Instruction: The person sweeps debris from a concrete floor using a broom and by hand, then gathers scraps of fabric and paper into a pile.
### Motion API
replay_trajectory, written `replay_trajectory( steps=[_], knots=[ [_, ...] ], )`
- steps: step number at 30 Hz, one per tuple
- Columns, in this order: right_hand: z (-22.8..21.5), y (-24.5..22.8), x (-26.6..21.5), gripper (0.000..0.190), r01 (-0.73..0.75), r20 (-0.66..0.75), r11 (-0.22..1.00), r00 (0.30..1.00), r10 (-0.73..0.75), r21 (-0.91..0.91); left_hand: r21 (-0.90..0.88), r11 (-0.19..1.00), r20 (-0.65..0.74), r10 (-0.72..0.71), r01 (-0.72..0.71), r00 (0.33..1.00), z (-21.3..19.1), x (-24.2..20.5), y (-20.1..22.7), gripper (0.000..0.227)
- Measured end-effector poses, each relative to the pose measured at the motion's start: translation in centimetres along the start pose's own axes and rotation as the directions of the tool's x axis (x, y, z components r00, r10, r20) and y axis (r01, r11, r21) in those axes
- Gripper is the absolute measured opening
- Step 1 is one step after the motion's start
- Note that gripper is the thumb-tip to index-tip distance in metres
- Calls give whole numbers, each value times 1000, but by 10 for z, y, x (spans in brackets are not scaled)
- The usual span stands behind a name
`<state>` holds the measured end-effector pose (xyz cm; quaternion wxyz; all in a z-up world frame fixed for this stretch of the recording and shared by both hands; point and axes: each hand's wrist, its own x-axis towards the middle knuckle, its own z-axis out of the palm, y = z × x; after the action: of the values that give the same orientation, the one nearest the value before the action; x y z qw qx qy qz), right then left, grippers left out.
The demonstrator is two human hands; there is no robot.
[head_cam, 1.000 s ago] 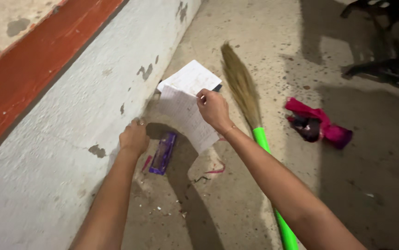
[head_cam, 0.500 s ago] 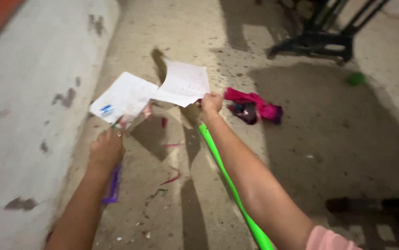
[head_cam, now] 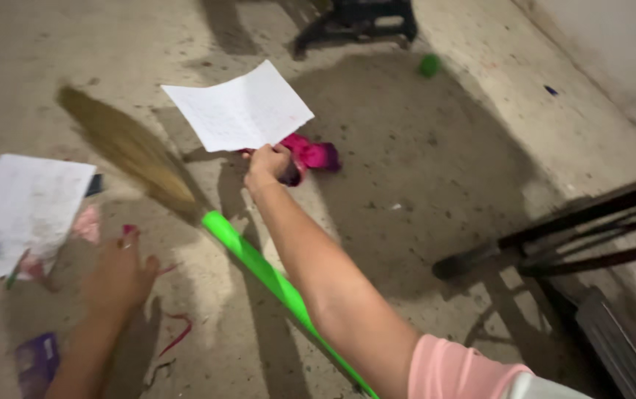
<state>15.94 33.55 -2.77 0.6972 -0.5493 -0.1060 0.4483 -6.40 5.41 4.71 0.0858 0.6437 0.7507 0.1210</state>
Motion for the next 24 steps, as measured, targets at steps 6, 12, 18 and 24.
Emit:
replay_trajectory(
  steps=[6, 12, 18, 24],
  knots=[
    [-13, 8, 25, 28, -180, 6, 981, 984, 180, 64, 14, 997, 17, -73, 73, 997, 18, 11, -27, 65],
    [-10, 13, -40, 35, 408, 166, 565, 888, -430, -717, -49, 991, -35, -126, 124, 991, 17, 14, -47, 65],
    [-6, 2, -180, 24, 835, 815, 425, 494, -302, -349, -94, 979, -220, -195, 179, 956, 30, -13, -88, 59],
    [-1, 58, -251, 21, 813, 956, 503, 260, 136, -293, -17, 916, -186, -397, 401, 899, 3, -27, -148, 63]
  ],
)
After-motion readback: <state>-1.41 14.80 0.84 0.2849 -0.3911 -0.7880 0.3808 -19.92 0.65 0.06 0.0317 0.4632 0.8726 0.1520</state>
